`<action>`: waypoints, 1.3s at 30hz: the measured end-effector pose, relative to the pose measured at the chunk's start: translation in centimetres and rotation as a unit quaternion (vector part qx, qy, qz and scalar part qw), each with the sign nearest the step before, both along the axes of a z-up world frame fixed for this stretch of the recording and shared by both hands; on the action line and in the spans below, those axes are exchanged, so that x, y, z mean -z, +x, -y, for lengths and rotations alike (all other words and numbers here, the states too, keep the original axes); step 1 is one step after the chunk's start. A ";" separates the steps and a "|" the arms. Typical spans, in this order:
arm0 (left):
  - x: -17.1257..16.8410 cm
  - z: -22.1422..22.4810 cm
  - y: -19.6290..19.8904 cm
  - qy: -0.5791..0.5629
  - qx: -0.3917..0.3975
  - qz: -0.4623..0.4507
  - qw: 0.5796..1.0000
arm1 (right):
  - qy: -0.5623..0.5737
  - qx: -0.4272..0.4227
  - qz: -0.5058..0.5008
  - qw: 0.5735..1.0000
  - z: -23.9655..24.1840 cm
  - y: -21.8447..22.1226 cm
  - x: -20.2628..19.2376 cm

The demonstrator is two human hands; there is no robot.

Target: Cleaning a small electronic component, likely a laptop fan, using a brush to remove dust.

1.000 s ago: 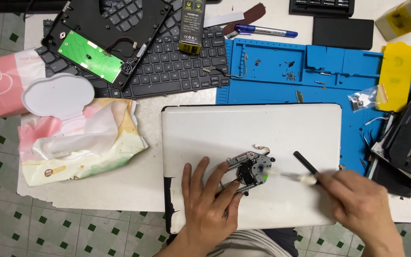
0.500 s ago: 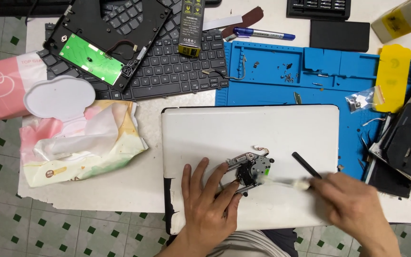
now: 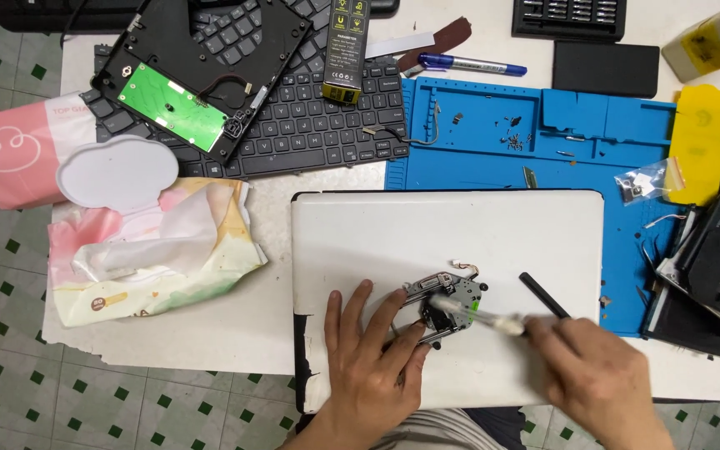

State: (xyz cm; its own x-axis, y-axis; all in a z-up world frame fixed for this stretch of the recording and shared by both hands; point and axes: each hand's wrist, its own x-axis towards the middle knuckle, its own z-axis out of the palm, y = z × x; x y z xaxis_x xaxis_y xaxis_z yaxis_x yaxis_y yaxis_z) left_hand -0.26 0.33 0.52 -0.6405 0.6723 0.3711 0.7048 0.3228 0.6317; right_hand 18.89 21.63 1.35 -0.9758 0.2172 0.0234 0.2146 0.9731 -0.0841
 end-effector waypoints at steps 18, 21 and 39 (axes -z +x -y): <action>-0.5 -0.3 0.1 -0.010 0.003 -0.071 0.997 | 0.092 -0.027 -0.021 0.995 -1.7 -3.0 -1.6; -0.6 -0.3 0.1 -0.019 0.003 -0.081 0.996 | 0.093 -0.068 -0.005 0.993 -1.0 -5.2 -1.6; -0.5 -0.3 0.0 -0.023 -0.002 -0.078 0.997 | 0.124 -0.075 0.083 0.986 -5.6 -5.0 -2.1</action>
